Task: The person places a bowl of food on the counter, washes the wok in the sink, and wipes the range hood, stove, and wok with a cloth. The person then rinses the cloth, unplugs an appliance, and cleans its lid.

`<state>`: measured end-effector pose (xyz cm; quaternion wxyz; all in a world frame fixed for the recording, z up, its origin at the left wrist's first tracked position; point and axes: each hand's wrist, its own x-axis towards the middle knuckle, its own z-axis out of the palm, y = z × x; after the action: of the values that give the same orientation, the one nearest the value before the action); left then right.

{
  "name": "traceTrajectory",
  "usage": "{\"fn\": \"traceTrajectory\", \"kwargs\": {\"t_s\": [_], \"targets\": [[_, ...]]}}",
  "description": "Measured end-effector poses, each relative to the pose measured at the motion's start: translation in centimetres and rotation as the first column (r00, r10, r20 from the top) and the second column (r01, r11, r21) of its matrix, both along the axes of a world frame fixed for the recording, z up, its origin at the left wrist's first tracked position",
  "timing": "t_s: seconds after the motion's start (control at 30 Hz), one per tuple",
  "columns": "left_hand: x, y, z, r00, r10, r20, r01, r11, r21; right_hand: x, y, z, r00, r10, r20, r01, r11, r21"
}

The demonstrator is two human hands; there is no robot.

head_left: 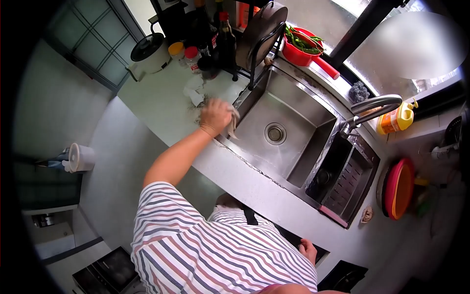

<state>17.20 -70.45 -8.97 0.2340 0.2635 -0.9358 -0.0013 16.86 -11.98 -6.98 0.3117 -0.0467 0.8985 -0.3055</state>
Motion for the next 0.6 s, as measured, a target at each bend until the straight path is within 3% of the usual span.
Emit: {"fn": "traceTrajectory", "kwargs": {"t_s": [0.07, 0.17, 0.2, 0.27, 0.5, 0.6], "targets": [[-1.1, -2.8, 2.1, 0.963, 0.189, -0.194, -0.178, 0.981, 0.073, 0.6, 1.0, -0.1, 0.999, -0.033, -0.019, 0.034, 0.998, 0.058], [-3.5, -6.6, 2.7, 0.938, 0.314, -0.145, -0.277, 0.933, 0.231, 2.2, 2.7, -1.7, 0.998, -0.058, 0.033, 0.054, 0.992, 0.114], [-4.3, -7.1, 0.9, 0.940, 0.311, -0.143, -0.273, 0.933, 0.236, 2.8, 2.3, -1.7, 0.994, -0.072, 0.078, 0.061, 0.989, 0.135], [-6.0, -7.1, -4.0, 0.990, 0.107, 0.089, -0.109, 0.994, 0.017, 3.1, -1.0, 0.9, 0.984, -0.072, 0.166, 0.049, 0.989, 0.139], [-6.0, -0.8, -3.7, 0.978, -0.210, 0.001, 0.209, 0.977, -0.045, 1.6, -4.7, 2.2, 0.975, 0.084, 0.206, -0.112, 0.985, 0.128], [-1.6, -0.2, -1.9, 0.981, -0.191, 0.040, 0.185, 0.975, 0.125, -0.2, -5.4, 2.2, 0.965, 0.167, 0.200, -0.198, 0.969, 0.146]]}}
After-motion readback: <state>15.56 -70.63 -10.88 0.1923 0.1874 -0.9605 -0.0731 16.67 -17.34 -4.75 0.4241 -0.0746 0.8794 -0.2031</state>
